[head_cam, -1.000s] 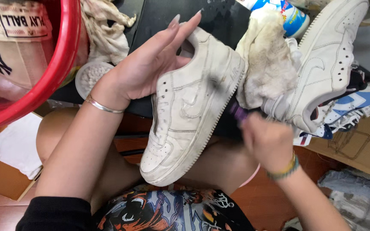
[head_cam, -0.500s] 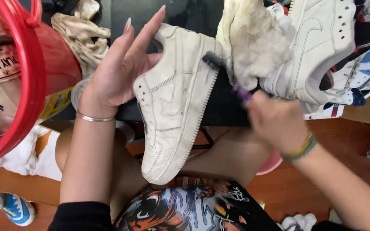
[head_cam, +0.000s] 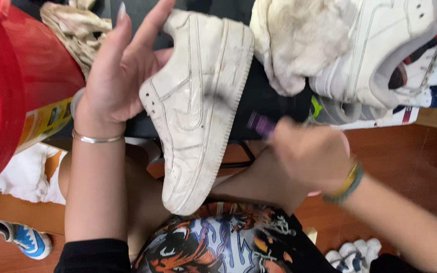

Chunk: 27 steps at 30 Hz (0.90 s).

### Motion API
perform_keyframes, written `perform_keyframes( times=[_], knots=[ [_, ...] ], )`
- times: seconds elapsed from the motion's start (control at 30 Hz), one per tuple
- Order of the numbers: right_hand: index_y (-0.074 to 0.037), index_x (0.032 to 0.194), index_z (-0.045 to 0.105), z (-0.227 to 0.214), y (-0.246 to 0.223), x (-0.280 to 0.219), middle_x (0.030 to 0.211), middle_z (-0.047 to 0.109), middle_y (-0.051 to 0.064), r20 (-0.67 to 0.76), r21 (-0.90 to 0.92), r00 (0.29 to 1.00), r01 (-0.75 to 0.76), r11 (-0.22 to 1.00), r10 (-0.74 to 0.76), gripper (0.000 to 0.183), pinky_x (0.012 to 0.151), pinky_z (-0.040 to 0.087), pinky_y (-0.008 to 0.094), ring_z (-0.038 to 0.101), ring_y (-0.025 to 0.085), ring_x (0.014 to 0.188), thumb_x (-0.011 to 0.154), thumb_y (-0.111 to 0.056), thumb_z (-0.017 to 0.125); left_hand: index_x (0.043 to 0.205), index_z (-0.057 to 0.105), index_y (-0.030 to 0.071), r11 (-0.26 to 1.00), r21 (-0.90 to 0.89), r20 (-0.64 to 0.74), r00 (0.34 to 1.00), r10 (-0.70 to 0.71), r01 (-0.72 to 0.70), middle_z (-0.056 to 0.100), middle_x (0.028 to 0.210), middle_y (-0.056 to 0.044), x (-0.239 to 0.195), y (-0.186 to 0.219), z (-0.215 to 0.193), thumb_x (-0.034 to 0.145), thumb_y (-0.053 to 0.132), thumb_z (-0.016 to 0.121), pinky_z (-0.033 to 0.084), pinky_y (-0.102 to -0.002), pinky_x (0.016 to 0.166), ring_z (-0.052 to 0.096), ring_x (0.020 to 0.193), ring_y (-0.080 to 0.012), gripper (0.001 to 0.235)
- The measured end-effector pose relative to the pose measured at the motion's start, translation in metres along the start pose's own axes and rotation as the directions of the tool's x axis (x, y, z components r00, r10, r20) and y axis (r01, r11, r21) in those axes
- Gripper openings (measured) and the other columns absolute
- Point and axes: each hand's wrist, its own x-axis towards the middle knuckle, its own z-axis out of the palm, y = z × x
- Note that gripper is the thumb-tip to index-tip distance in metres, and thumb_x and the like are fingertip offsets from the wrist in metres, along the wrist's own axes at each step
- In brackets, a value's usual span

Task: The person scrubs a white sneaker using a purple toothbrush and a white cloth. They repeatedly brush the upper, toe box, and sole of the shoe, occasionally wiping it with the cloth. The person holds the shoe in their lap while seated on the floor.

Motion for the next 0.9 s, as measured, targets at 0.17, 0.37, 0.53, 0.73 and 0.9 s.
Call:
perform_keyframes(
  times=[0.17, 0.37, 0.53, 0.73, 0.9],
  knots=[
    [-0.011, 0.088, 0.052, 0.01, 0.028, 0.004, 0.064, 0.054, 0.008, -0.098, -0.116, 0.988, -0.132, 0.984, 0.121, 0.028, 0.052, 0.044, 0.041, 0.058, 0.029, 0.057, 0.109, -0.025, 0.065, 0.175, 0.003, 0.015, 1.0, 0.021, 0.019, 1.0, -0.004, 0.003, 0.052, 0.154, -0.032, -0.001, -0.003, 0.001, 0.107, 0.067, 0.041, 0.051, -0.046, 0.114, 0.059, 0.137, -0.0357, 0.094],
    [-0.015, 0.077, 0.05, 0.004, -0.007, -0.026, 0.052, 0.046, 0.005, -0.027, 0.051, 0.996, 0.082, 0.995, -0.081, 0.027, 0.059, 0.051, 0.047, 0.052, 0.028, 0.046, 0.096, -0.025, 0.066, 0.174, 0.006, 0.014, 0.998, 0.05, -0.003, 1.0, 0.024, -0.024, 0.052, 0.151, -0.032, 0.0, -0.001, 0.001, 0.106, 0.068, 0.041, 0.053, -0.044, 0.108, 0.059, 0.133, -0.0347, 0.094],
    [-0.013, 0.076, 0.052, 0.005, 0.018, -0.002, 0.052, 0.05, 0.006, -0.018, -0.057, 0.997, -0.075, 0.996, 0.074, 0.03, 0.046, 0.043, 0.038, 0.052, 0.022, 0.043, 0.099, -0.027, 0.066, 0.174, 0.008, 0.012, 0.998, 0.059, 0.012, 1.0, 0.02, -0.021, 0.053, 0.152, -0.032, 0.003, -0.002, 0.003, 0.107, 0.067, 0.04, 0.052, -0.043, 0.109, 0.06, 0.132, -0.0342, 0.093],
    [-0.011, 0.078, 0.054, 0.001, -0.01, -0.007, 0.055, 0.051, 0.005, -0.08, 0.011, 0.995, 0.061, 0.998, -0.06, 0.023, 0.05, 0.044, 0.04, 0.053, 0.024, 0.047, 0.096, -0.023, 0.062, 0.178, 0.01, 0.011, 1.0, 0.011, -0.012, 1.0, 0.014, -0.014, 0.054, 0.148, -0.031, 0.0, -0.002, 0.003, 0.109, 0.066, 0.041, 0.052, -0.042, 0.109, 0.062, 0.128, -0.0329, 0.094],
    [-0.014, 0.082, 0.056, 0.0, 0.019, -0.003, 0.062, 0.053, 0.006, -0.079, -0.062, 0.997, -0.029, 0.998, 0.024, 0.023, 0.05, 0.041, 0.038, 0.054, 0.025, 0.051, 0.103, -0.021, 0.063, 0.174, 0.009, 0.013, 0.998, 0.063, 0.037, 0.999, 0.028, -0.03, 0.054, 0.149, -0.029, -0.002, -0.005, -0.001, 0.107, 0.068, 0.043, 0.055, -0.044, 0.103, 0.063, 0.126, -0.0325, 0.094]
  ],
)
